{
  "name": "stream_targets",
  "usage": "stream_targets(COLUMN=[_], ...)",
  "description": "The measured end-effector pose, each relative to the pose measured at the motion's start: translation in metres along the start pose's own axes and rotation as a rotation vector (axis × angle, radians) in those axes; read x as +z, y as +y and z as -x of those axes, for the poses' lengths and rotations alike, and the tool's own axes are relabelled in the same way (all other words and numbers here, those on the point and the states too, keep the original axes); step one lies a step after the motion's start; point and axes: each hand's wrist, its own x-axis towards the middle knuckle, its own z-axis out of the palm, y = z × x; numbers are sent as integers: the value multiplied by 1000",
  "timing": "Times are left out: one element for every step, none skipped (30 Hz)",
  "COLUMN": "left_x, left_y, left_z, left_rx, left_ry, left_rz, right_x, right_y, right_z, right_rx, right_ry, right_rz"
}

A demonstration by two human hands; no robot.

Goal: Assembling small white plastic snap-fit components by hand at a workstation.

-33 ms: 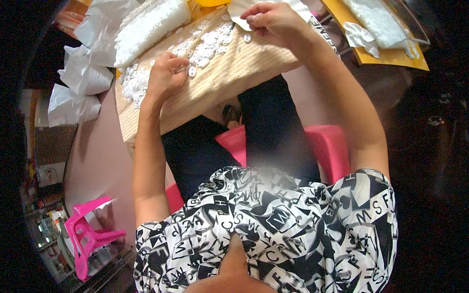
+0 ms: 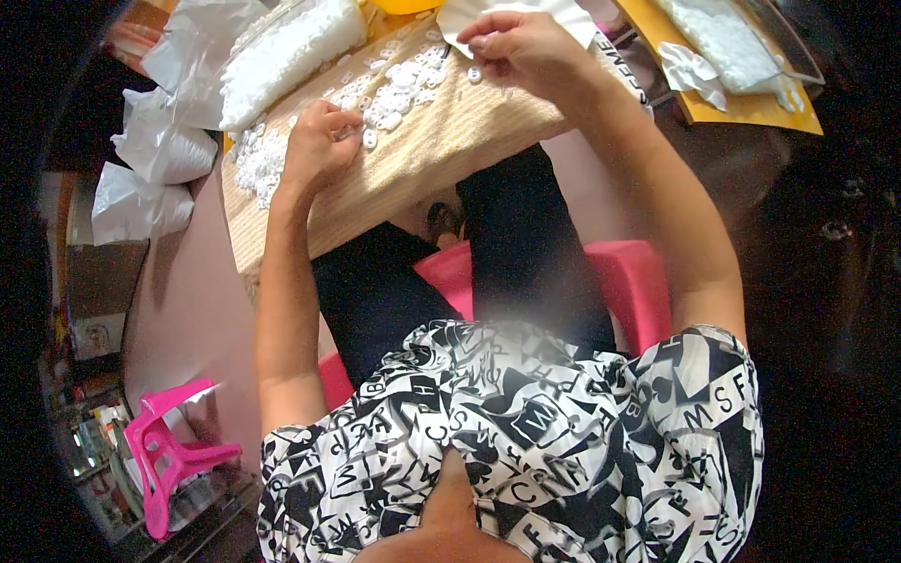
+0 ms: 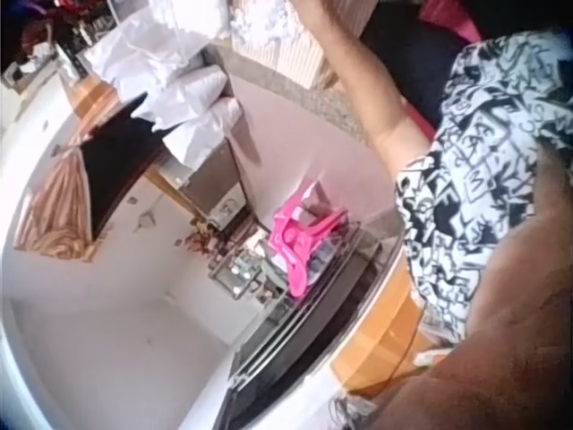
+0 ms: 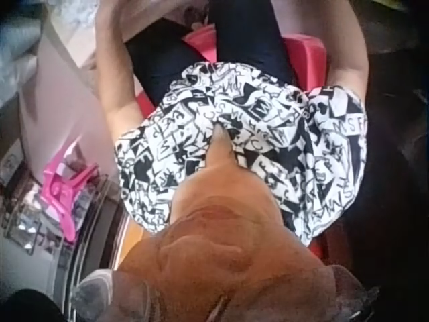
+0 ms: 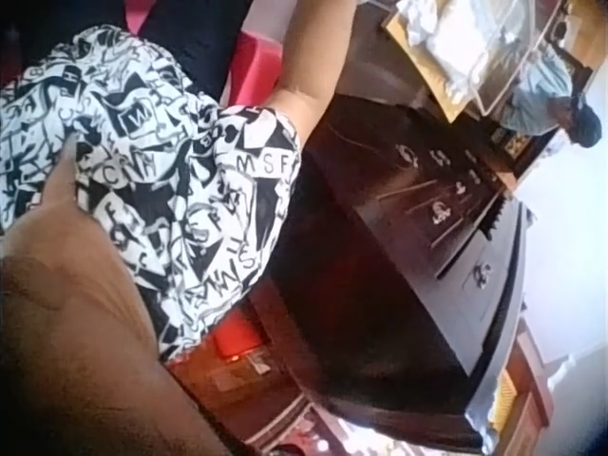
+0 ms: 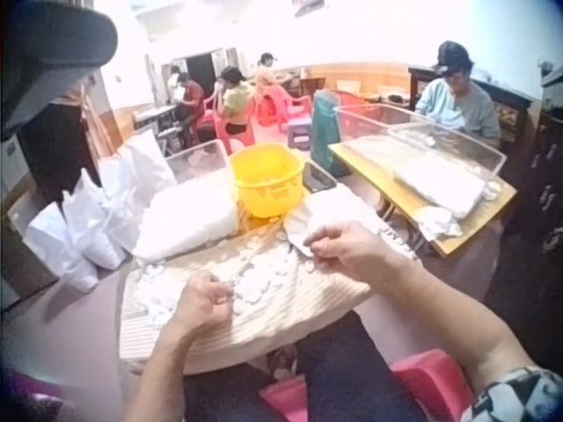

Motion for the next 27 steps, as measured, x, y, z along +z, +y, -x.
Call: stream_targets(left_x=[-2, -4, -3, -1, 1, 3, 5, 7, 9, 9, 9, 10, 6, 1, -6, -9, -8, -4, 0, 3, 3, 4, 4, 7, 6, 5, 3], left_y=[3, 4, 5, 5, 4, 2, -2, -5, -9, -9, -8, -7, 7, 22, 36, 53, 66, 73, 80, 87, 94, 100, 104, 103, 104, 105, 107], left_z=[-1, -2, -3, -3, -3, -4, -4, -4, -2, -3, -2, 2, 4, 7, 10, 16, 24, 32, 44, 55, 64, 72, 80, 88, 91, 94, 96], left_rx=[-26, -53, -49, -53, -58, -57, -23, 9, 8, 80, 152, 150, -48, -252, -325, -365, -405, -415, -425, -433, -463, -471, -478, -443, -455, -483, -509], left_ry=[-26, -53, -50, -39, -28, -24, -4, 16, 20, 90, 160, 162, 188, 208, 182, 186, 184, 160, 173, 187, 205, 210, 216, 180, 185, 201, 216], left_rz=[-11, -21, -19, -14, -8, -8, -37, -67, -69, -101, -134, -133, 127, 384, 513, 812, 1113, 1299, 1501, 1703, 1817, 1852, 1886, 1914, 1914, 1904, 1893], right_x=[13, 21, 24, 27, 31, 36, 39, 43, 51, 58, 65, 69, 72, 75, 78, 80, 81, 81, 82, 85, 83, 82, 83, 85, 89, 92, 95], right_y=[-1, -1, 2, 3, 5, 8, 11, 12, 14, 15, 16, 18, 20, 24, 28, 33, 38, 43, 48, 49, 52, 54, 57, 58, 55, 54, 53], right_z=[10, 17, 21, 25, 31, 36, 42, 48, 55, 61, 66, 68, 72, 74, 74, 73, 74, 75, 76, 80, 82, 82, 83, 86, 87, 88, 89], right_rx=[-14, -26, -18, -8, 2, 26, 45, 65, 88, 101, 115, 113, 111, 101, 94, 90, 95, 79, 69, 62, 75, 85, 95, 107, 71, 34, 42], right_ry=[14, 27, 16, -6, -29, -15, -41, -67, -48, -22, 1, -42, -32, -9, 13, 28, 33, 16, -8, -29, -27, -79, -130, -130, -153, -175, -177], right_rz=[1, 2, -24, -30, -36, -63, -70, -76, -71, -95, -119, -150, -150, -168, -186, -194, -195, -202, -210, -170, -174, -139, -104, -108, -100, -92, -95])
